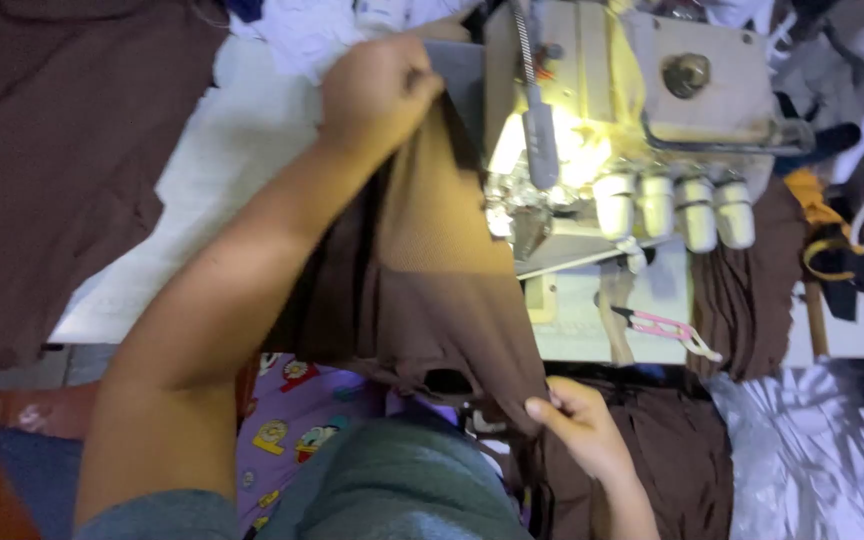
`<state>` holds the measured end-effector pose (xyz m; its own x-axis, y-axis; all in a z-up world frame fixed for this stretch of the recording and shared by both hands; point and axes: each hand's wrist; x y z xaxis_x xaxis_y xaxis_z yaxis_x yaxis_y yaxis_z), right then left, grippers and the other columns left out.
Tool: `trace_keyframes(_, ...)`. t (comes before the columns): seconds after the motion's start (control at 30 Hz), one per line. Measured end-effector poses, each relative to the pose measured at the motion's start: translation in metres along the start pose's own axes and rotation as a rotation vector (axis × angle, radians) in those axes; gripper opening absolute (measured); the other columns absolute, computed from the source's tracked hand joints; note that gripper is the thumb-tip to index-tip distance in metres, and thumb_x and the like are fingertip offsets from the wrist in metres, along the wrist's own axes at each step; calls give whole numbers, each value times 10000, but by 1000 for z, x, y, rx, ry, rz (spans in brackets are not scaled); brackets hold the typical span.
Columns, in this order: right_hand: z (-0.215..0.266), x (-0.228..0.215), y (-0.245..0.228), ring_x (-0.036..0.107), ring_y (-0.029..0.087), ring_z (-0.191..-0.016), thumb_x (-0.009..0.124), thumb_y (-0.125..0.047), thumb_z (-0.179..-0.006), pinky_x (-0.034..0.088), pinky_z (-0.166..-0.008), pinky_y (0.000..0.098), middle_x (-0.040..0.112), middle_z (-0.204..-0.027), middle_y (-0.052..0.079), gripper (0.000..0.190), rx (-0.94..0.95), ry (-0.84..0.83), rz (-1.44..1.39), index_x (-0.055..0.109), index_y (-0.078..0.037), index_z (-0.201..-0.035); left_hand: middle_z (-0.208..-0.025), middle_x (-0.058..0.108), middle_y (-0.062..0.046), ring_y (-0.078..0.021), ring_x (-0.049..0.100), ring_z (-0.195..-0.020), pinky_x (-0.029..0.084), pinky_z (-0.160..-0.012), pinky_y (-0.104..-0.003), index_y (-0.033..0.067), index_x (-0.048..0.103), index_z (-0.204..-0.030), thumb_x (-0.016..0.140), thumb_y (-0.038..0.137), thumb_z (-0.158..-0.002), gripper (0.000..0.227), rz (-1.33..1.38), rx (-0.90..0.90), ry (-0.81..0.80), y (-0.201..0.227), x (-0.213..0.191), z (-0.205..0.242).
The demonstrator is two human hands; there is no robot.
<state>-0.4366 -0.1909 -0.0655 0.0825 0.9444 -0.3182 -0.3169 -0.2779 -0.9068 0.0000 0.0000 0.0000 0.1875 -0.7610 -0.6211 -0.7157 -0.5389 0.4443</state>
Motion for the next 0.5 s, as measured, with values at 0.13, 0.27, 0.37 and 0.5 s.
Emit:
trace_keyframes(0.13,-12,-15,-9,692,104,-946,737,-177,-897,521,-907,258,803,-985,14,196,-59,207,76,798,-51,-1034,-967,752,-40,-251,721,-870,506,-720,-378,124,733,-982,782,290,-970,173,243,125,-6,-10,-21,4)
trace_keyframes(0.27,-24,-107,8,669,238,-894,745,-52,-892,500,-849,370,747,-963,88,107,-305,814,618,775,-58,-994,-1054,679,-168,-355,576,-1060,431,-964,-437,-22,707,-1062,730,60,-1072,86,374,162,-29,-2,-66,45)
trace_keyframes(0.37,-49,-186,11,650,388,-884,767,26,-891,478,-774,464,704,-1020,202,115,-439,1037,926,758,-9,-1001,-1107,634,-180,-365,555,-1134,431,-1054,-438,-31,706,-1111,705,1,-1092,37,317,60,-74,9,-97,88)
trace_keyframes(0.5,-87,-253,64,684,336,-798,681,-93,-920,506,-699,449,739,-863,147,140,-267,948,1018,792,-8,-913,-1219,572,-254,-402,561,-1251,459,-1144,-490,-79,702,-1150,701,-75,-1041,110,335,-52,-75,10,-127,148)
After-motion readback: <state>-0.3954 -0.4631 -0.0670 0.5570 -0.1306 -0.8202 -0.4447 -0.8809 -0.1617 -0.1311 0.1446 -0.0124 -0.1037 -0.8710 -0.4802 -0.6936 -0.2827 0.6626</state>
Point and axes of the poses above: each hand's wrist, its own z-axis away from the middle knuckle, its own x-axis out of the palm, y = z × x
